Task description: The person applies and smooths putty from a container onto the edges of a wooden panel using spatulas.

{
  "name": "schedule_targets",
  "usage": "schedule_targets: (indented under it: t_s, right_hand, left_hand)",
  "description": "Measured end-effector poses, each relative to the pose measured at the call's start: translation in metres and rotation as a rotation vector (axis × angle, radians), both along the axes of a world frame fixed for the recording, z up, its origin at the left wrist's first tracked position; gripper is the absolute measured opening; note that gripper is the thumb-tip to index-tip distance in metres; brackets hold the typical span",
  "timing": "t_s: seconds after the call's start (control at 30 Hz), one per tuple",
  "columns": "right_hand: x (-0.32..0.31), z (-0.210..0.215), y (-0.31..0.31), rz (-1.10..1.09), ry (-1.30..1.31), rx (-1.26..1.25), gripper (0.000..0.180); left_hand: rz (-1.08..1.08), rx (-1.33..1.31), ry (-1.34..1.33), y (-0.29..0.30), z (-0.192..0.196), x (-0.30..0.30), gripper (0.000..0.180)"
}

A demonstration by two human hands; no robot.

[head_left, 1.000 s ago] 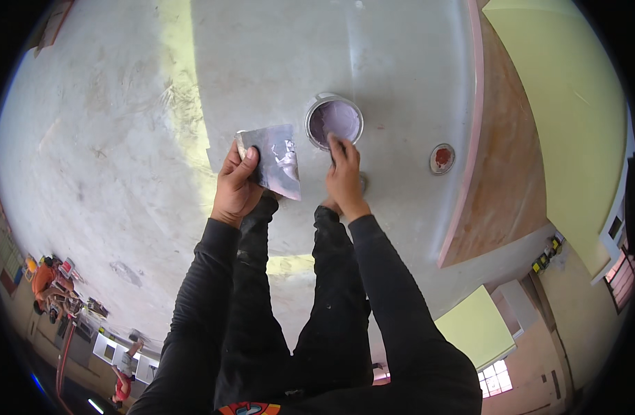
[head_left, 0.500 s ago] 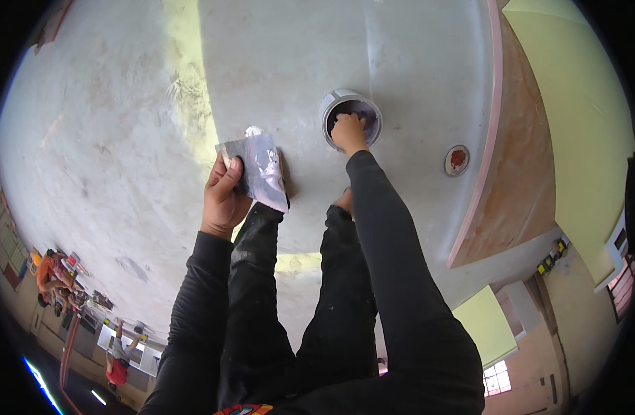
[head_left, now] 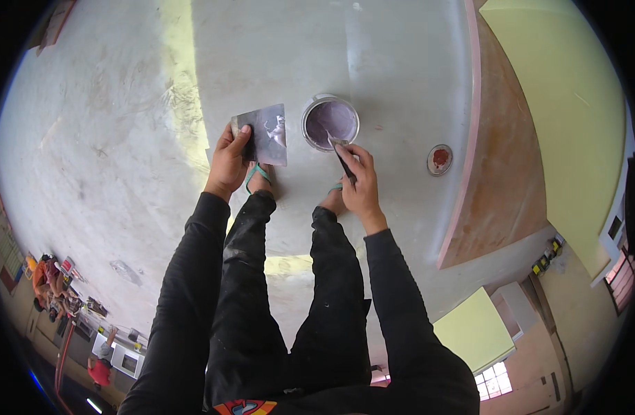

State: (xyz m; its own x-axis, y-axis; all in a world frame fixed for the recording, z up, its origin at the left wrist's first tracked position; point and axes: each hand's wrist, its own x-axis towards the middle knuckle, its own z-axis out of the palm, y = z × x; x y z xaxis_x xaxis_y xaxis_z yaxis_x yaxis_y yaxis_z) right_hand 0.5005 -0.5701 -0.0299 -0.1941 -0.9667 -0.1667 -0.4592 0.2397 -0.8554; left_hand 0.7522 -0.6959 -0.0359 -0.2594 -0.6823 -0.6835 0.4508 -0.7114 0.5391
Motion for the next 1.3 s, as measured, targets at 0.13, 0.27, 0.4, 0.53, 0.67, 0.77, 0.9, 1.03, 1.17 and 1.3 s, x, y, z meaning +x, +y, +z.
schedule_targets:
  t_s: [0.13,0.27,0.4,0.53,0.67,0.77,0.9,1.03,1.17,1.3]
  right_hand:
    - [0.006,0.054,0.01,0.049,0.02,-0.202,0.06]
    - [0.009,0.085,0.014,0.114,-0.016,-0.437,0.061]
    - [0.006,0.104,0.016,0.21,0.013,-0.548,0.068]
    - [0.001,0.121,0.018,0.23,-0.026,-0.614,0.072]
    - [-0.004,0.138,0.028,0.278,0.07,-0.569,0.071]
    - [-0.003,0.156,0.036,0.289,0.125,-0.501,0.071]
    - [0.001,0.166,0.045,0.271,0.131,-0.466,0.072]
    - [0.003,0.181,0.057,0.314,0.201,-0.479,0.069]
    - [0.01,0.184,0.069,0.184,-0.001,-0.235,0.056]
    - [0.038,0.214,0.069,-0.428,-1.045,-0.324,0.052]
  left_hand:
    - [-0.049,0.05,0.008,0.012,0.0,-0.02,0.025]
    - [-0.011,0.132,0.184,0.033,0.03,-0.054,0.027]
    - [0.037,0.171,0.325,0.06,0.075,-0.082,0.029]
    - [0.066,0.119,0.315,0.082,0.115,-0.097,0.029]
    - [0.173,-0.009,0.294,0.099,0.138,-0.099,0.028]
    - [0.208,-0.061,0.28,0.11,0.148,-0.097,0.027]
    - [0.287,-0.071,0.274,0.124,0.162,-0.088,0.027]
    - [0.255,-0.153,0.298,0.139,0.169,-0.069,0.031]
    - [0.302,-0.165,0.336,0.155,0.19,-0.063,0.035]
    - [0.483,-0.067,0.211,0.178,0.211,-0.084,0.034]
